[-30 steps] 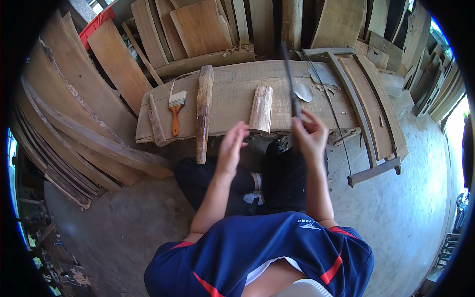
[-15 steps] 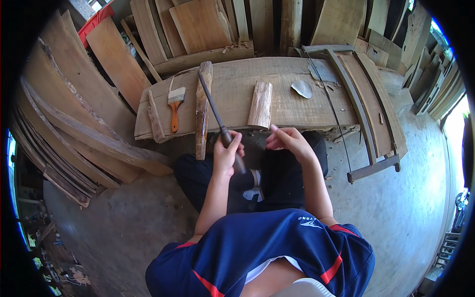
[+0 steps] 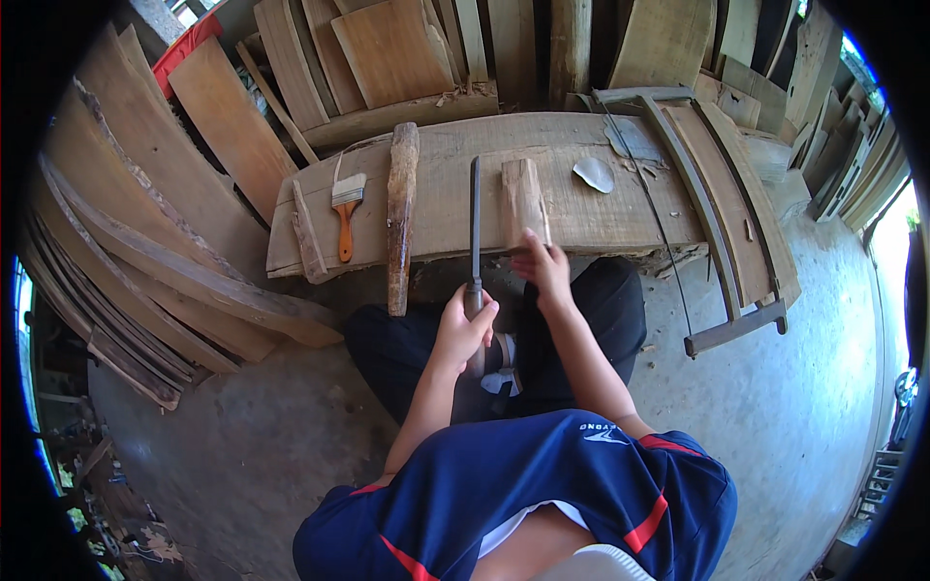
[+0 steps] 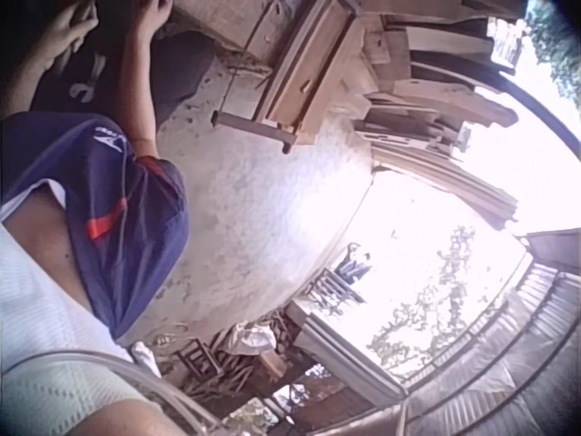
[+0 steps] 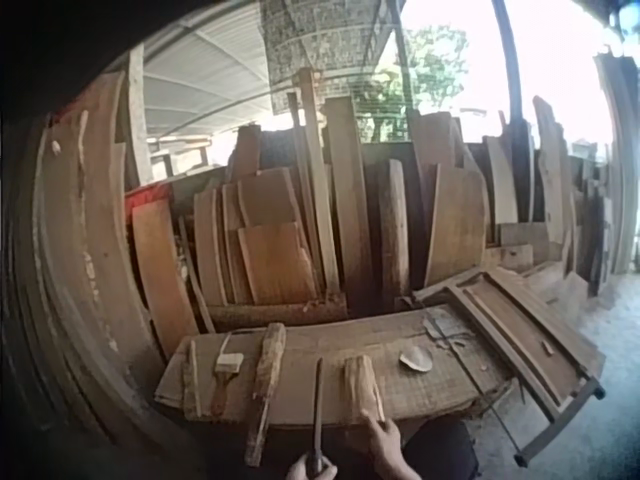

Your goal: The person sands a wooden block with sandpaper, sweeps the wooden surface using a brush, carves the block using a chisel and a wooden mallet, and sands the wooden block with sandpaper.

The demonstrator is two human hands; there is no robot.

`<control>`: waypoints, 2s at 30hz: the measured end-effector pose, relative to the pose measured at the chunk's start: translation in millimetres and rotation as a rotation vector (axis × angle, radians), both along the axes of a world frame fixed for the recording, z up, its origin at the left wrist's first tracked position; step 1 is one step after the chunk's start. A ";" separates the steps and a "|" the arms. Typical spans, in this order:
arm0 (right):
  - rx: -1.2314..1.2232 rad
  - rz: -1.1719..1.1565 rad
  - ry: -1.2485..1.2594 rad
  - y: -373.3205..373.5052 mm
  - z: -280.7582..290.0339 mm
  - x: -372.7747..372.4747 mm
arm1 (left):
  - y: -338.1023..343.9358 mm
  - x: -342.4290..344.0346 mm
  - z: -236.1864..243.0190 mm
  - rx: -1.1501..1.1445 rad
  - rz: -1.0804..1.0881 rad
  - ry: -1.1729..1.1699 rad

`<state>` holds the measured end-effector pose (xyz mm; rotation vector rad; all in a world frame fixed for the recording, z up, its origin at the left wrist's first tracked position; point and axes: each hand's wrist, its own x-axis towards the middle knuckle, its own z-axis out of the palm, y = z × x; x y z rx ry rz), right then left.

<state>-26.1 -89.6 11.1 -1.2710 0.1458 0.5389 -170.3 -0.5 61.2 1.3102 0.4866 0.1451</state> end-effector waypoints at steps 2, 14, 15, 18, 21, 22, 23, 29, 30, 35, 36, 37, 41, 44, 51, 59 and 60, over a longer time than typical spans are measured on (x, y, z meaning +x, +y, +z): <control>-0.273 -0.199 -0.441 -19.0 -5.9 18.3 | 0.4 1.6 -0.4 0.004 -0.010 -0.011; -0.354 -0.276 -1.147 -17.3 92.8 138.3 | 15.9 -3.2 33.7 -0.098 -0.167 -0.047; -0.324 -0.239 -1.147 -11.6 93.3 143.7 | 21.4 -4.0 31.6 -0.133 -0.220 -0.093; -0.104 -0.165 -1.073 6.3 89.8 147.5 | 32.7 -5.1 29.6 -0.201 -0.285 -0.342; 0.030 -0.151 -1.044 20.2 81.9 151.1 | 37.0 1.0 37.4 -0.276 -0.283 -0.558; 0.044 -0.152 -1.034 22.9 79.1 153.2 | 37.7 4.1 41.6 -0.314 -0.281 -0.631; 0.051 -0.164 -1.034 27.3 77.5 155.1 | 40.7 6.3 44.7 -0.352 -0.298 -0.675; -0.035 -0.162 -0.969 28.9 65.1 165.3 | 68.3 40.5 70.9 0.599 0.209 -0.328; -0.025 -0.179 -0.995 32.4 65.6 164.5 | 80.1 46.7 71.8 0.904 0.307 -0.411; 0.291 -0.028 -0.950 37.0 54.0 161.7 | 116.1 105.3 82.8 1.131 0.440 -0.855; 0.325 0.023 -0.919 38.7 56.7 155.7 | 113.2 116.7 84.0 0.757 0.373 -0.911; 0.359 0.073 -0.888 40.8 59.5 148.9 | 108.2 126.7 84.5 0.382 0.302 -0.946; 0.154 0.091 -1.037 37.2 62.1 144.3 | 108.1 150.3 94.1 0.191 0.281 -0.874; 0.349 0.140 -0.980 35.3 61.9 140.5 | 95.4 157.0 99.6 0.118 0.306 -0.917; 0.375 0.187 -0.909 35.7 66.5 138.3 | 67.7 176.5 111.0 -0.099 0.357 -0.975; 0.344 0.107 -0.884 37.4 61.6 137.3 | 43.7 185.1 116.5 -0.060 0.491 -0.963; 0.340 0.104 -0.884 36.7 61.1 138.5 | 38.7 186.6 115.3 -0.028 0.527 -0.933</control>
